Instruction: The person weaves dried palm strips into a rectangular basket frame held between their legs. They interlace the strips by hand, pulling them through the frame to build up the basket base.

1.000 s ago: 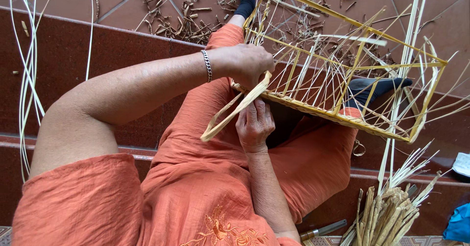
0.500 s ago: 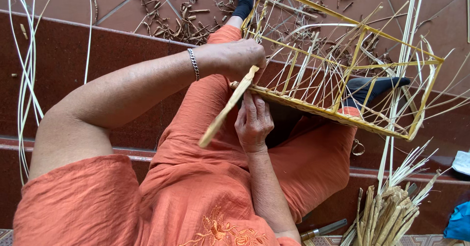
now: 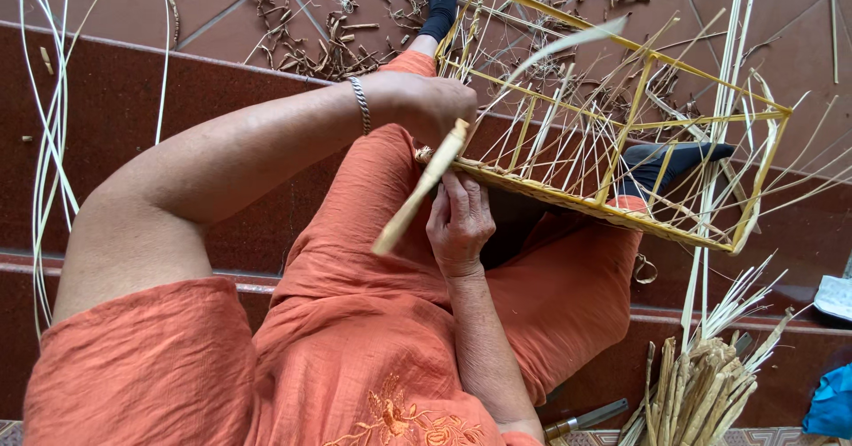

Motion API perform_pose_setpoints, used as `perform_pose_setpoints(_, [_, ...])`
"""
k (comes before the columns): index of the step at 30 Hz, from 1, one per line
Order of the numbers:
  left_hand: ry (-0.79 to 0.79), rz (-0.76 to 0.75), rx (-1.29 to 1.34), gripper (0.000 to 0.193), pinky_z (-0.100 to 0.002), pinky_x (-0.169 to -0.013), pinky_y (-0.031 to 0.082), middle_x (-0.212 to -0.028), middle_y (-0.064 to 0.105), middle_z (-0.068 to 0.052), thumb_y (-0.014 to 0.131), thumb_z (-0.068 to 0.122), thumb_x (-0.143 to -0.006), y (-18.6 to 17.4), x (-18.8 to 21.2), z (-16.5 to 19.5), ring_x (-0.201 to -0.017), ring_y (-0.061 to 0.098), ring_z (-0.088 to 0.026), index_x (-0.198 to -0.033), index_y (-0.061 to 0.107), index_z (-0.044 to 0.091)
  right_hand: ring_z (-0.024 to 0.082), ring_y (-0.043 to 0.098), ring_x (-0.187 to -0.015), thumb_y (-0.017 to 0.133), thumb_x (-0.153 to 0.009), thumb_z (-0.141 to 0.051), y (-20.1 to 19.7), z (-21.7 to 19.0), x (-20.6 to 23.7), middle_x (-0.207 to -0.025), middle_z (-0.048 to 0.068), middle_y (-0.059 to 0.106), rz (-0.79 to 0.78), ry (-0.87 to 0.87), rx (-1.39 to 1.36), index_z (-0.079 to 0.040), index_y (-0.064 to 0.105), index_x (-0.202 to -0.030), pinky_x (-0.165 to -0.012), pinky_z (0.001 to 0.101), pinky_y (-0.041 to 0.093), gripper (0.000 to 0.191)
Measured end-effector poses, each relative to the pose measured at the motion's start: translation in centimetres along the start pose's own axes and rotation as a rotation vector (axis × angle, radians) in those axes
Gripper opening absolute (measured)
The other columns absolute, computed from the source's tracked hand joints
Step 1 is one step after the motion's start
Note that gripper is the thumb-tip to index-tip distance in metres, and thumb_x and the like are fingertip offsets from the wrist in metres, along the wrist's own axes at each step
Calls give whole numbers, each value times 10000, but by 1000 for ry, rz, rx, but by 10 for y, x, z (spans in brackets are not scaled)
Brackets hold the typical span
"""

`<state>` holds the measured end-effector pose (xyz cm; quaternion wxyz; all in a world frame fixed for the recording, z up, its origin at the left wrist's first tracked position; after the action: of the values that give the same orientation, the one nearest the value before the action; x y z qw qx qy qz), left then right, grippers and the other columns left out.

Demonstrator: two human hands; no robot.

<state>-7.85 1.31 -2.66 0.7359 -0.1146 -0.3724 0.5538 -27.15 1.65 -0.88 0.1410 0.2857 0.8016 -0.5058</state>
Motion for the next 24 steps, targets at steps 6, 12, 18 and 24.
perform_pose_setpoints(6, [95, 41, 154, 222, -318, -680, 599, -839, 775, -32, 852, 201, -742, 3, 4, -9, -768, 758, -162, -954, 805, 152, 151, 661, -667, 758, -947, -13, 4, 10, 5, -790, 71, 671, 18, 276, -235, -31, 661, -1163, -633, 293, 559, 237])
perform_pose_setpoints(12, [49, 246, 246, 502, -350, -740, 607, -872, 787, -64, 894, 216, -727, 6, 14, -4, -815, 767, -172, -1151, 682, 49, 113, 688, -691, 699, -1025, -103, 3, 16, 8, -856, 56, 718, 58, 256, -343, -17, 606, -1215, -666, 268, 564, 228])
perform_pose_setpoints(18, [109, 347, 172, 567, -352, -761, 598, -930, 805, -53, 737, 85, -787, 21, 32, -10, -841, 775, -197, -1344, 630, 86, 82, 645, -604, 668, -1041, -92, 2, 16, 3, -865, 57, 751, 60, 346, -348, -14, 672, -1122, -577, 230, 536, 112])
perform_pose_setpoints(24, [405, 595, 125, 694, -380, -759, 608, -988, 757, -61, 742, 121, -831, 32, 49, -4, -858, 747, -245, -1455, 446, 56, 109, 631, -579, 780, -960, -72, 1, 7, -13, -733, 30, 673, 96, 209, -236, -51, 665, -1017, -556, 274, 527, 130])
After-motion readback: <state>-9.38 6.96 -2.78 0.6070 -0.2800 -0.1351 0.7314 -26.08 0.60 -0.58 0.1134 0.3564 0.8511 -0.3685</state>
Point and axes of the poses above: each hand's wrist, its own x-axis away from the middle knuckle, its own y-axis out of the palm, z = x × y, the point moved 4 cm from there along -x, towards the middle knuckle
